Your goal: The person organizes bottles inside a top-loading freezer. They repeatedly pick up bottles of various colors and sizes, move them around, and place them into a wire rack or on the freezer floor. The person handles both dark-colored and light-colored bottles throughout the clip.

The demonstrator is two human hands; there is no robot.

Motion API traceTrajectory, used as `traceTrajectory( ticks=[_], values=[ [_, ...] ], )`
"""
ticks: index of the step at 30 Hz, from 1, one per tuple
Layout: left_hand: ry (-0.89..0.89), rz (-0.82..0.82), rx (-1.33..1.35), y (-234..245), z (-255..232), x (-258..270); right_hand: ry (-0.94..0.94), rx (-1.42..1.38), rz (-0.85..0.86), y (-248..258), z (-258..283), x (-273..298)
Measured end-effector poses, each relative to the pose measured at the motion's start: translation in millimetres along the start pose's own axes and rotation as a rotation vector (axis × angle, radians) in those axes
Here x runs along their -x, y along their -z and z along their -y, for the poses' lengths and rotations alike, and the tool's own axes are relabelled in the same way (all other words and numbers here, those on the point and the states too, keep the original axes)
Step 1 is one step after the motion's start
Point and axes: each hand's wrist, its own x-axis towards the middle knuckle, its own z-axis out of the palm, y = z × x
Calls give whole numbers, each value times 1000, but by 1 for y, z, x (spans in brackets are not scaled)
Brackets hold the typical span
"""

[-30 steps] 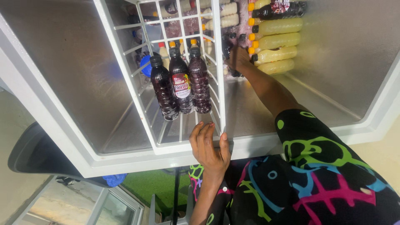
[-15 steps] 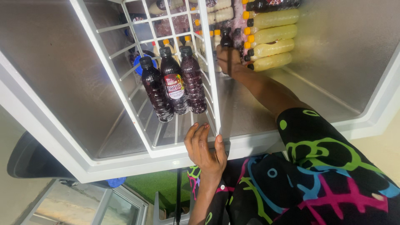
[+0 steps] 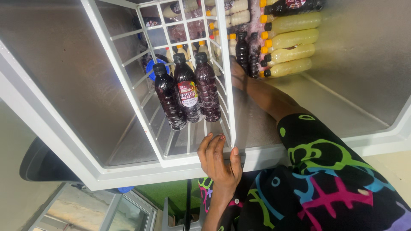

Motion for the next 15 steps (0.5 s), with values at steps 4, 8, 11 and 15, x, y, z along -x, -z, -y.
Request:
traceTrajectory(
  ticks=[4, 8, 11, 15],
  values=[
    [2, -4, -12, -1, -1, -2, 8, -12, 5, 4, 2, 7],
    [11, 2, -18, 0, -2, -1, 23, -20, 11, 1, 2, 4],
    [11, -3, -17, -2, -1, -1, 25, -9, -14, 5, 0, -13],
    [12, 0, -5, -1, -1, -2, 231, -144, -338, 30, -16, -46]
  ],
)
